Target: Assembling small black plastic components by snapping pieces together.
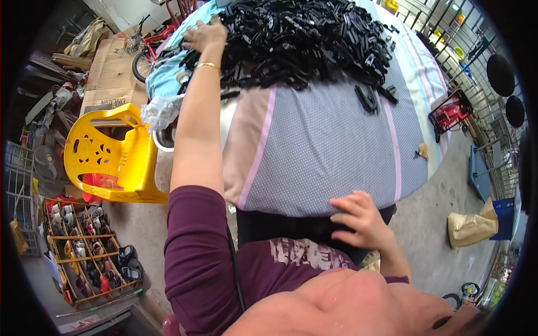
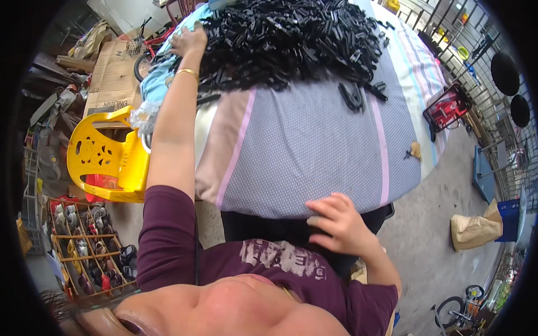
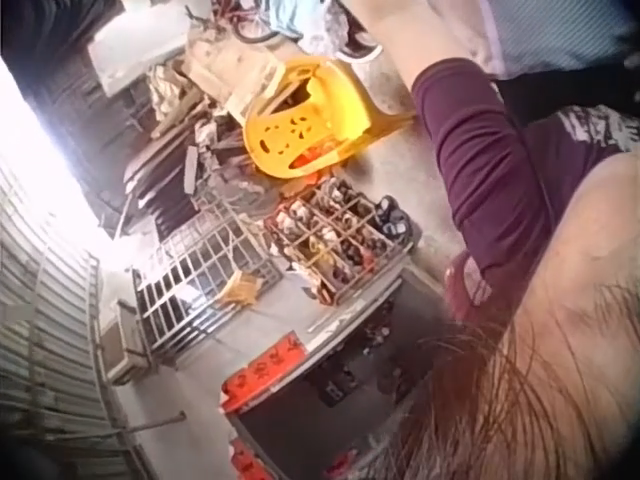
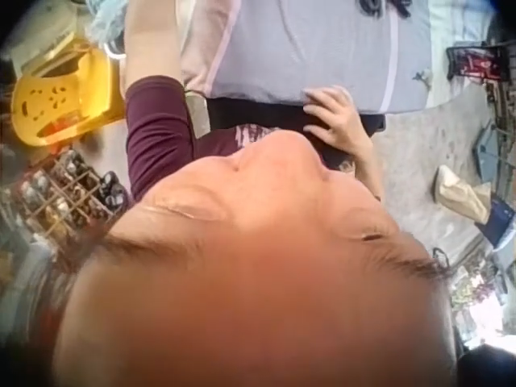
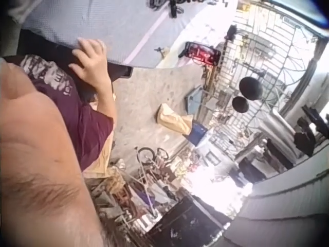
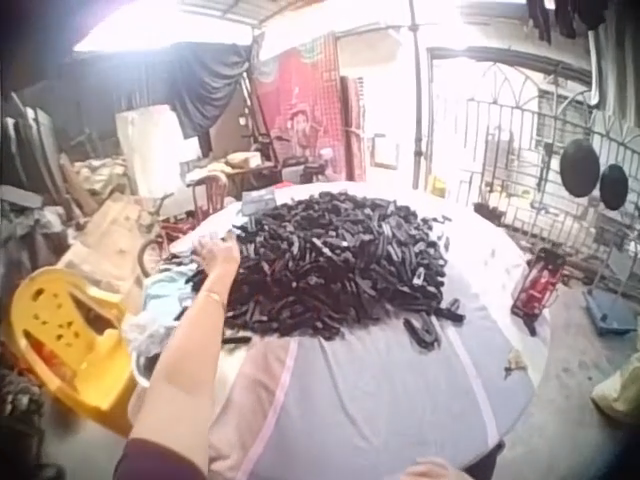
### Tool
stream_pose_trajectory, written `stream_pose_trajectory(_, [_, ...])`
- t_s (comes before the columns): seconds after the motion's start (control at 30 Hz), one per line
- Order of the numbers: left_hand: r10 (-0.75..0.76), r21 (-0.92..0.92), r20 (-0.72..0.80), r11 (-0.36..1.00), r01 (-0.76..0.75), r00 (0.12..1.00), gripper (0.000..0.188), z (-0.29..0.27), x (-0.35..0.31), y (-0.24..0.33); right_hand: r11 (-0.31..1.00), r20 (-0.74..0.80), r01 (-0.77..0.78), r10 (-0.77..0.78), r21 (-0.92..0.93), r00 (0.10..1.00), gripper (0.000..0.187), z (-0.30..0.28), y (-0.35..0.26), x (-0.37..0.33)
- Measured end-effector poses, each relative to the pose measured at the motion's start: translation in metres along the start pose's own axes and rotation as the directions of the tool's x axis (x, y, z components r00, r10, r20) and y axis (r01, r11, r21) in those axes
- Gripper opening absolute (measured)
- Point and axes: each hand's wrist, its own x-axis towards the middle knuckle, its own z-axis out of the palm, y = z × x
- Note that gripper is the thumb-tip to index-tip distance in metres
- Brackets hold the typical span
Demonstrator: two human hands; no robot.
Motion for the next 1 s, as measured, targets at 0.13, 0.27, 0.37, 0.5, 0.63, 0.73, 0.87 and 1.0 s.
stream_pose_trajectory(0.13, [-0.183, 0.049, 0.540, 0.981, 0.187, 0.822, 0.080, 0.039, 0.087, -0.051, 0.986, 0.071, 0.016, -0.028, 0.168, 0.997, 0.039, -0.016, 0.008, -0.008])
stream_pose_trajectory(0.27, [0.120, -0.366, 0.654, 0.914, 0.173, 0.747, 0.082, 0.067, 0.088, -0.051, 0.979, -0.010, -0.047, 0.051, 0.201, 0.999, 0.038, -0.048, 0.042, 0.012])
stream_pose_trajectory(0.37, [0.037, -0.332, 0.739, 0.888, 0.317, 0.673, 0.090, 0.038, 0.069, -0.028, 0.998, -0.233, -0.040, 0.053, 0.057, 0.971, 0.037, -0.084, 0.101, 0.081])
stream_pose_trajectory(0.5, [-0.064, -0.351, 0.702, 0.836, 0.422, 0.710, 0.087, -0.030, 0.022, 0.015, 0.972, -0.435, -0.028, -0.079, -0.235, 0.897, 0.046, -0.104, 0.180, 0.237])
stream_pose_trajectory(0.63, [0.004, -0.355, 0.790, 0.819, 0.451, 0.614, 0.084, -0.016, 0.009, 0.028, 0.950, -0.464, -0.149, 0.005, -0.275, 0.886, 0.071, -0.094, 0.250, 0.359])
stream_pose_trajectory(0.73, [0.169, -0.472, 0.820, 0.741, 0.478, 0.547, 0.077, 0.000, 0.018, 0.016, 0.957, -0.369, -0.258, 0.194, -0.131, 0.909, 0.080, -0.076, 0.263, 0.411])
stream_pose_trajectory(0.87, [0.093, -0.382, 0.844, 0.796, 0.470, 0.528, 0.074, -0.011, 0.016, 0.021, 0.939, -0.074, -0.312, 0.304, -0.146, 0.950, 0.077, -0.067, 0.246, 0.413])
stream_pose_trajectory(1.0, [0.227, -0.488, 0.813, 0.767, 0.416, 0.536, 0.070, -0.011, 0.002, 0.033, 0.945, -0.043, -0.243, 0.240, -0.217, 0.970, 0.069, -0.076, 0.240, 0.385])
